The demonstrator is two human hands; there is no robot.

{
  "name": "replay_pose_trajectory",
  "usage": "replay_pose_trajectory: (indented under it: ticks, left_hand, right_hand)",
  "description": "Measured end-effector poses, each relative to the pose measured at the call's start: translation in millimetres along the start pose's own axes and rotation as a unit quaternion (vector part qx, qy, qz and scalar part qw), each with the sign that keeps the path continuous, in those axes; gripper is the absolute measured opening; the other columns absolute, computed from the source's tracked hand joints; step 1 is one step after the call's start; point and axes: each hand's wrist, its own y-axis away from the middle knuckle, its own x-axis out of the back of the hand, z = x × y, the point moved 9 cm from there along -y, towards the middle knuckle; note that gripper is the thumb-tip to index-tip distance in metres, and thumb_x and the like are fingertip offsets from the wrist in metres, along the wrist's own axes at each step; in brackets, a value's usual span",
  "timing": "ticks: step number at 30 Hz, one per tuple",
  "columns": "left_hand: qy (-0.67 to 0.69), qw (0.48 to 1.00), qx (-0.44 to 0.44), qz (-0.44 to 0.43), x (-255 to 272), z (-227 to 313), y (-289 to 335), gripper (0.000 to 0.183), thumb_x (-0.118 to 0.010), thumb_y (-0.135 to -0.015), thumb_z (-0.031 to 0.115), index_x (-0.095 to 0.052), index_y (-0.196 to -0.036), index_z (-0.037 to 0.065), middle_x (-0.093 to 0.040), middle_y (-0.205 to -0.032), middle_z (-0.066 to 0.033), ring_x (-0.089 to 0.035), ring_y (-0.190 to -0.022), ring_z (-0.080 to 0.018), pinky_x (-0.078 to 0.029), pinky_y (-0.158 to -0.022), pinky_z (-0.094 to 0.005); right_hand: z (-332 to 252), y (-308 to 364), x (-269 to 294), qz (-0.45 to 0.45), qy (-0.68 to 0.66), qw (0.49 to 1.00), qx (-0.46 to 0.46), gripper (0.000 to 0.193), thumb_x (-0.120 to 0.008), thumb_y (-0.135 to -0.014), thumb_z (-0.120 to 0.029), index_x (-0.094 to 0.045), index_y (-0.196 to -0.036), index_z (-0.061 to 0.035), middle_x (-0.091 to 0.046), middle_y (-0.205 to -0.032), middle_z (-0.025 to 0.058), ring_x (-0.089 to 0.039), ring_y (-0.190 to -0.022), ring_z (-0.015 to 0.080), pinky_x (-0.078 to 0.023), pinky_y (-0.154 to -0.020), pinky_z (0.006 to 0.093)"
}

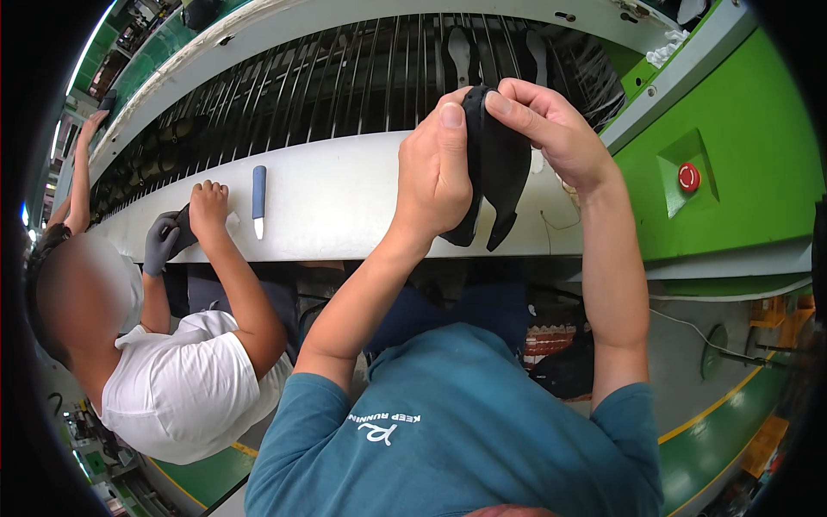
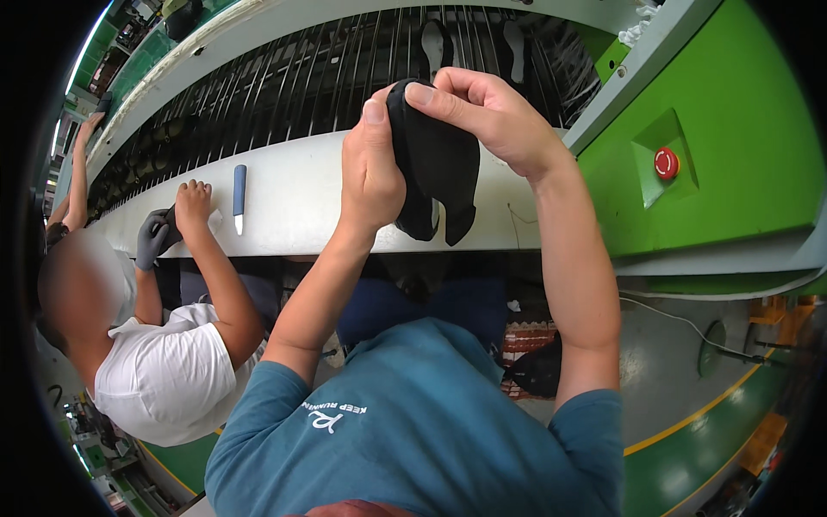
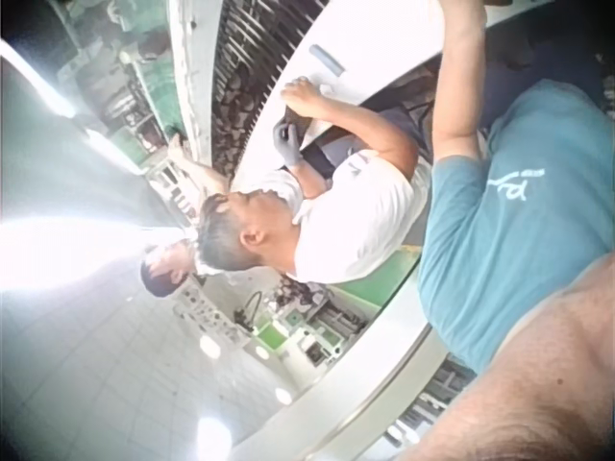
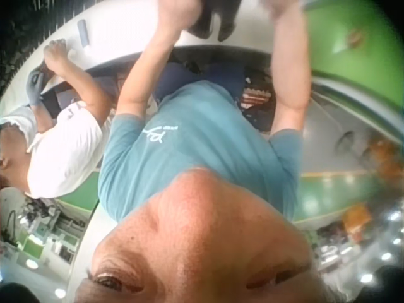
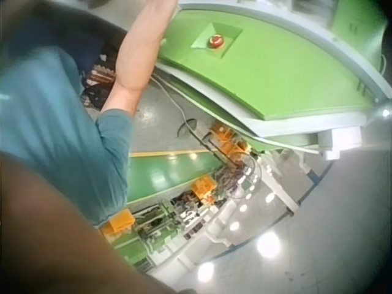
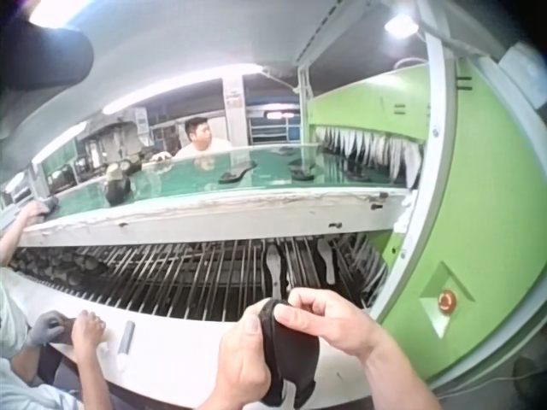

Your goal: The person assembles footwear by hand at a factory workstation. They repeatedly pick up a black sole and a black upper, align the edges, and press them together to bond the parts. The person handles the components one at a time, inspecting the fit before placing the finished unit aside.

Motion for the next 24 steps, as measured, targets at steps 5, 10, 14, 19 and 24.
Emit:
replay_pose_trajectory:
  ticks: [5, 10, 14, 19, 24]
  left_hand:
    - [-0.005, 1.000, -0.002, 0.006, -5.0, 3.1, 1.2, 0.058, -0.032, -0.123, 0.035, -0.073, -0.126, -0.007, -0.078, -0.112, -0.0220, -0.076, -0.095, -0.0334, -0.058, -0.084, -0.0390]
    - [0.010, 1.000, -0.001, 0.023, 2.2, -2.5, 0.6, 0.055, -0.035, -0.123, 0.034, -0.072, -0.128, -0.006, -0.078, -0.109, -0.0204, -0.075, -0.094, -0.0312, -0.058, -0.085, -0.0375]
    - [0.035, 0.999, 0.021, 0.033, 12.3, -19.4, 1.7, 0.051, -0.044, -0.121, 0.040, -0.068, -0.132, -0.003, -0.078, -0.107, -0.0159, -0.074, -0.095, -0.0242, -0.057, -0.086, -0.0352]
    - [0.051, 0.995, 0.050, 0.068, 29.5, -22.1, -0.1, 0.052, -0.065, -0.113, 0.047, -0.067, -0.129, -0.003, -0.075, -0.098, -0.0135, -0.069, -0.093, -0.0188, -0.056, -0.086, -0.0347]
    - [0.122, 0.986, 0.050, 0.097, 46.5, -32.3, 9.6, 0.053, -0.044, -0.121, 0.046, -0.066, -0.127, -0.002, -0.073, -0.104, -0.0099, -0.067, -0.097, -0.0165, -0.055, -0.089, -0.0330]
  right_hand:
    - [-0.4, 3.4, 5.1, 0.003, -0.006, 1.000, 0.009, 0.036, -0.082, -0.103, -0.044, -0.066, -0.088, -0.0152, -0.054, -0.078, -0.0124, -0.045, -0.072, -0.0002, -0.035, -0.065, 0.0216]
    - [-1.9, -0.3, 2.2, 0.022, 0.016, 0.999, 0.030, 0.031, -0.083, -0.104, -0.037, -0.070, -0.093, -0.0113, -0.059, -0.081, -0.0102, -0.049, -0.075, 0.0003, -0.038, -0.066, 0.0216]
    - [3.5, 1.6, -15.3, 0.025, -0.031, 0.999, 0.032, 0.025, -0.086, -0.102, -0.025, -0.071, -0.111, -0.0056, -0.071, -0.095, -0.0021, -0.065, -0.087, 0.0049, -0.053, -0.079, 0.0225]
    - [41.7, 17.6, -27.8, 0.060, -0.077, 0.994, 0.052, 0.045, -0.088, -0.097, -0.009, -0.062, -0.134, -0.0012, -0.073, -0.119, 0.0055, -0.071, -0.109, 0.0121, -0.058, -0.097, 0.0289]
    - [42.8, 14.0, -44.9, 0.070, -0.105, 0.990, 0.070, 0.046, -0.088, -0.097, -0.008, -0.062, -0.135, 0.0001, -0.074, -0.122, 0.0074, -0.071, -0.112, 0.0130, -0.059, -0.100, 0.0298]
